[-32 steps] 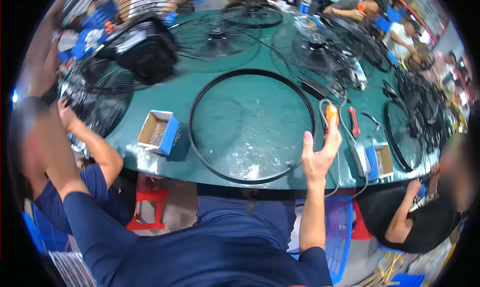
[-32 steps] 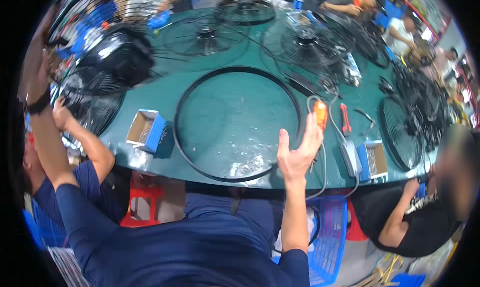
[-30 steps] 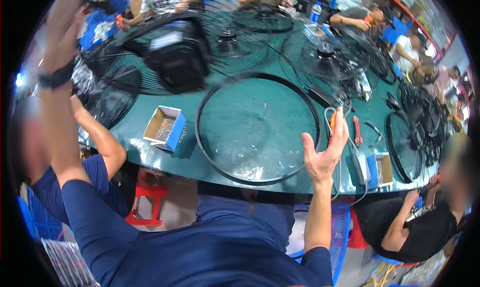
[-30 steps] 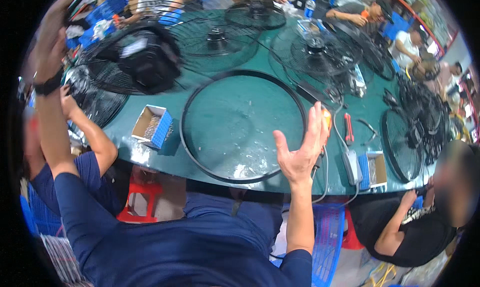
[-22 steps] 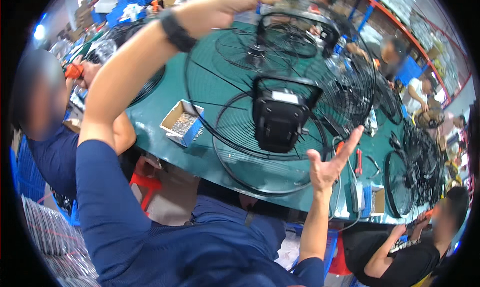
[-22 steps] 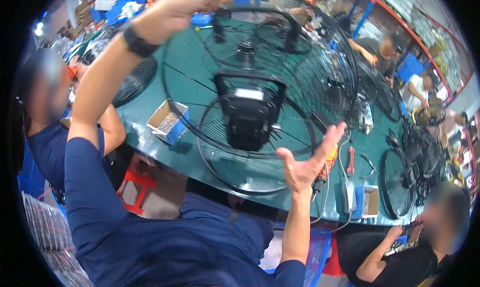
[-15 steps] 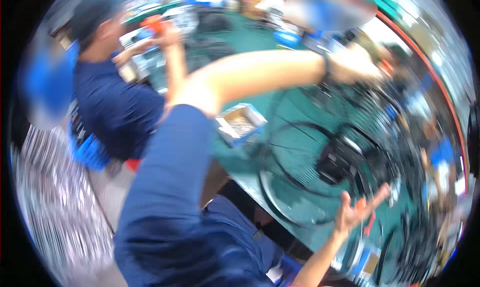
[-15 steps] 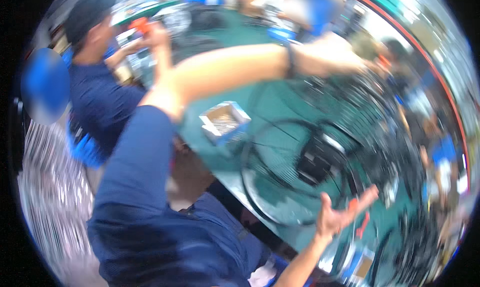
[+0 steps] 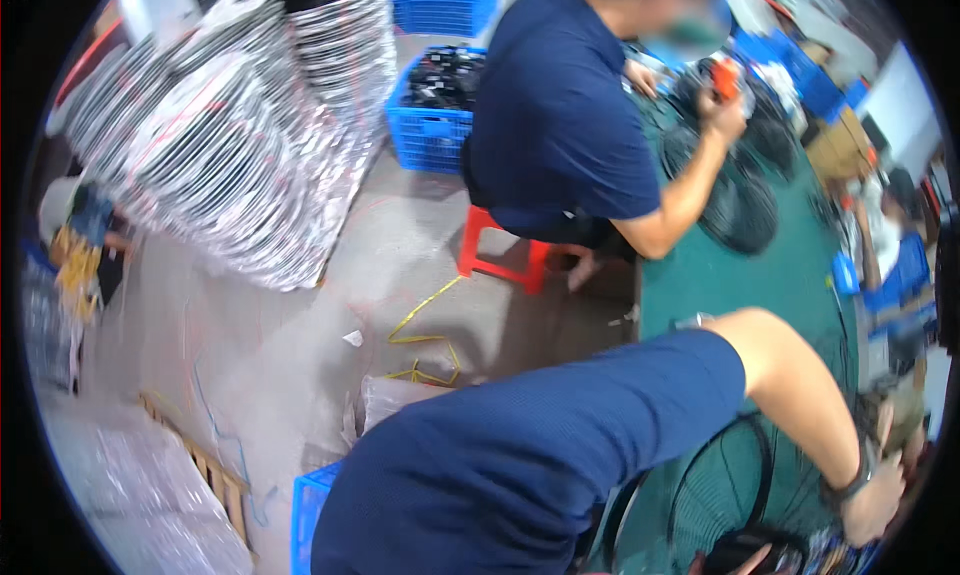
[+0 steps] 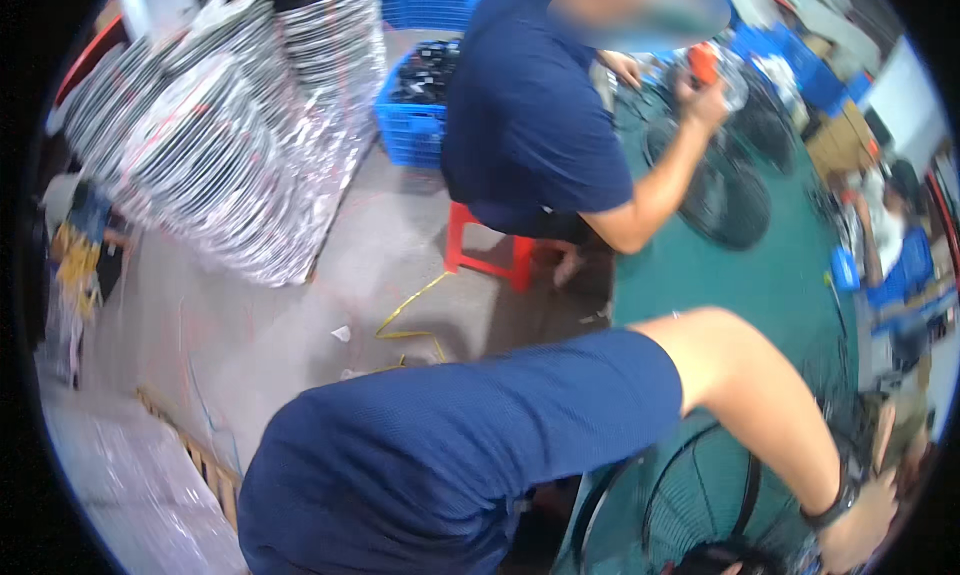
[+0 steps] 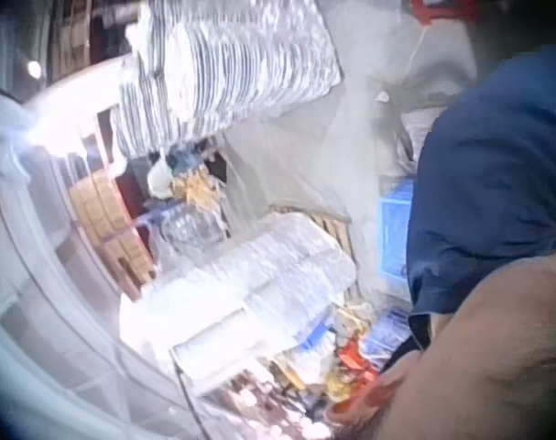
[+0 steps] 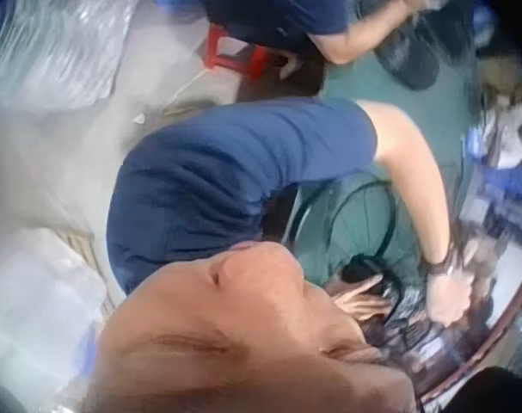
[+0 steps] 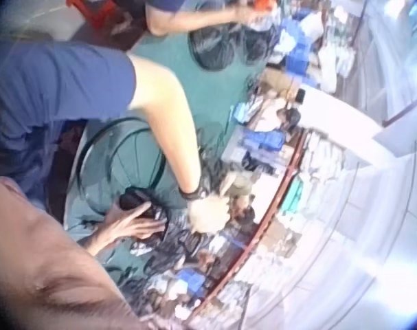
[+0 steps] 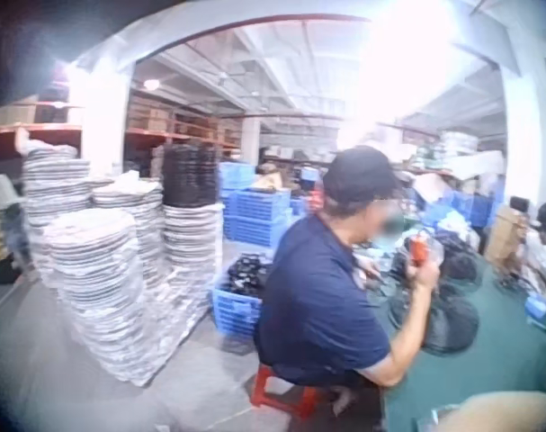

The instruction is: Assembling fan grills and components at a workstation.

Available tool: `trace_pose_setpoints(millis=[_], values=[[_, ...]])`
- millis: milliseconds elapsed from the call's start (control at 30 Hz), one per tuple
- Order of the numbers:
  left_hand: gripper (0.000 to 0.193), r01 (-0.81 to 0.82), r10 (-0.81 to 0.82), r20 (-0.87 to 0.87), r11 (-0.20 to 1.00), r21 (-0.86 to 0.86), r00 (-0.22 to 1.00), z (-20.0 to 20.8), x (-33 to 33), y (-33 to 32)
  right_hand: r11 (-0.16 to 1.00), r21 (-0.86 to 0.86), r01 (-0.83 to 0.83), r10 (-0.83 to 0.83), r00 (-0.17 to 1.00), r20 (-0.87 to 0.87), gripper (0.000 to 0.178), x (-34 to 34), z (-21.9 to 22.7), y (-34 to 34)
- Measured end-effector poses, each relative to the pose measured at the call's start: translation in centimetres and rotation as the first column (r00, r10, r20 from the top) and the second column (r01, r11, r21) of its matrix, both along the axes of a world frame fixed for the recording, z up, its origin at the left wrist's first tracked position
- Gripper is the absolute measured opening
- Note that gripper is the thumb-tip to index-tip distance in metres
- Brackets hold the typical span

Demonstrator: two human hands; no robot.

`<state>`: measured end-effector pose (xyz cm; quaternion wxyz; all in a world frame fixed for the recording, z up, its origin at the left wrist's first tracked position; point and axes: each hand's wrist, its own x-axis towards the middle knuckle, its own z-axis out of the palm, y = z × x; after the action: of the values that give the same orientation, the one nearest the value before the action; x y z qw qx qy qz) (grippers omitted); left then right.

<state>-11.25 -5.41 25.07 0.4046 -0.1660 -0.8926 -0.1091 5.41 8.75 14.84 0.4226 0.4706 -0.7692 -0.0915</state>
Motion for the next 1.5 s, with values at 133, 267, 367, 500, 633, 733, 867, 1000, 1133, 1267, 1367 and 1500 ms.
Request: trace_pose_setpoints(millis=[133,267,367,500,633,733,867,1000,1133,1267,1367,1500], values=[[0.042,0.115,-0.115,0.031,0.993,-0.026,0.993,1.7,4.3,-2.4,0.992,-0.128,-0.005,0.008,1.000,0.025,0.073,-1.5,-0.3,-0.8],[0.021,0.481,-0.321,-0.505,0.847,0.226,0.801,-0.7,10.4,-7.9,0.986,-0.123,0.109,-0.056,0.928,0.369,0.087,-3.7,1.3,1.7],[0.022,0.581,-0.374,-0.444,0.524,0.623,0.814,-8.8,17.1,-12.4,0.988,-0.112,0.103,-0.017,0.806,0.591,0.096,-5.9,1.9,3.3],[0.036,0.094,-0.465,0.105,0.385,0.918,0.879,-19.9,22.8,-13.4,0.975,-0.188,0.115,0.090,0.570,0.817,0.102,-7.8,0.2,3.3],[0.061,-0.001,-0.435,0.242,0.484,0.875,0.867,-26.0,23.2,-13.8,0.973,-0.110,0.204,0.006,0.455,0.891,0.102,-9.3,-2.8,2.9],[0.083,0.024,-0.331,0.382,0.782,0.623,0.863,-28.2,22.4,-14.9,0.980,-0.058,0.190,-0.040,0.475,0.879,0.098,-10.9,-4.6,2.7],[0.092,0.077,-0.491,0.426,0.718,0.691,0.760,-29.8,21.3,-15.0,0.981,-0.023,0.190,-0.054,0.387,0.920,0.099,-12.4,-6.3,3.5],[0.088,0.268,-0.431,0.406,0.877,0.399,0.806,-29.9,19.9,-12.8,0.953,0.003,0.301,-0.129,0.399,0.908,0.099,-11.3,-8.2,4.3],[0.093,0.158,-0.292,0.555,0.948,0.277,0.779,-30.7,18.9,-13.9,0.886,-0.383,0.261,0.151,0.618,0.771,0.086,-9.1,-10.5,7.1],[0.092,0.139,-0.233,0.502,0.966,0.217,0.833,-32.0,18.3,-15.2,0.578,-0.521,0.628,-0.068,0.673,0.736,0.072,-3.9,-13.7,13.3],[0.088,0.209,-0.172,0.299,0.973,-0.097,0.939,-31.8,17.9,-14.8,0.276,-0.476,0.835,0.023,0.490,0.872,0.073,-0.1,-16.5,15.1],[0.091,0.035,-0.129,0.616,0.986,0.162,0.777,-29.6,18.6,-13.6,0.155,-0.563,0.812,0.236,0.523,0.819,0.077,0.9,-19.3,12.4]])
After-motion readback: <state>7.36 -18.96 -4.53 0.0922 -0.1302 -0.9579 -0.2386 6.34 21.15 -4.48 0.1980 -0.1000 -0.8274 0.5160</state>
